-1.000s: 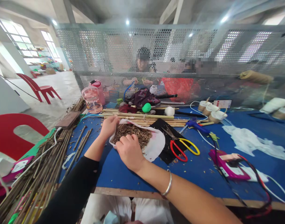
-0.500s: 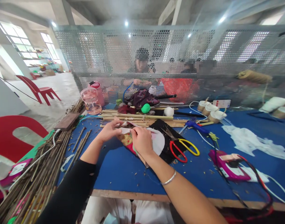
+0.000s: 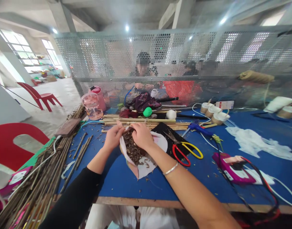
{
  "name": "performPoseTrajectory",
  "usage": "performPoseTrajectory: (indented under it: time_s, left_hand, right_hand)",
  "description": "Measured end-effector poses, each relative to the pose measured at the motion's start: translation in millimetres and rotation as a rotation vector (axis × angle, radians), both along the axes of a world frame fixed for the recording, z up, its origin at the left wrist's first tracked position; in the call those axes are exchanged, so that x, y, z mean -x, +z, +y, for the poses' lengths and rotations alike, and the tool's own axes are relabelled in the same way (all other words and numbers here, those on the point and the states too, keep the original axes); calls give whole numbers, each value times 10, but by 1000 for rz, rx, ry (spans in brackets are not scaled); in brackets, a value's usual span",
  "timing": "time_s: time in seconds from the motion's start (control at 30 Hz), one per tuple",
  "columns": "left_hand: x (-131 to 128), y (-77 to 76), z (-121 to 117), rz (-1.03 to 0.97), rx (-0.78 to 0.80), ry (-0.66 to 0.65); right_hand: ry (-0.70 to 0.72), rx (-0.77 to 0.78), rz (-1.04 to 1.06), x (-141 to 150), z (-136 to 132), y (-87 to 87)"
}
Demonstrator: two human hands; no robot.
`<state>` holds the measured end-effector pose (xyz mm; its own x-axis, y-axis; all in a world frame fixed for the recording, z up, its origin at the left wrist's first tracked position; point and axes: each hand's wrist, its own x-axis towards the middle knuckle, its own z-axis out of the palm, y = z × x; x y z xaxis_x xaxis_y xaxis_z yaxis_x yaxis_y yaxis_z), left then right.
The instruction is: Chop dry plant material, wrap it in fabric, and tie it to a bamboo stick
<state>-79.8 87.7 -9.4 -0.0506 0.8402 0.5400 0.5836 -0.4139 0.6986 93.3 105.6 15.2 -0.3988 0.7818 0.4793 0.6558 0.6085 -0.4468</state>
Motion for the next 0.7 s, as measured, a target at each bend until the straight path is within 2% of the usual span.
performPoseTrajectory:
  time_s: [0.17, 0.27, 0.4, 0.5, 0.6, 0.7]
  left_hand:
    - [-92, -55, 1, -192, -51, 159]
    - [-102, -99, 44, -352, -97, 251]
    - [-106, -151, 115, -515, -185, 328]
    - [-141, -150, 130, -630, -179, 286]
    - [-185, -94, 111, -761, -71, 159]
    - [-198, -3, 77, -831, 35, 45]
  right_hand:
    - [38, 297, -64, 98, 448, -4]
    - [72, 341, -7, 125, 549, -17]
    - [100, 347, 131, 142, 515, -16]
    - [139, 365, 236, 188, 412, -16]
    - [262, 415, 297, 255, 290, -56]
    - [349, 390, 283, 302, 204, -145]
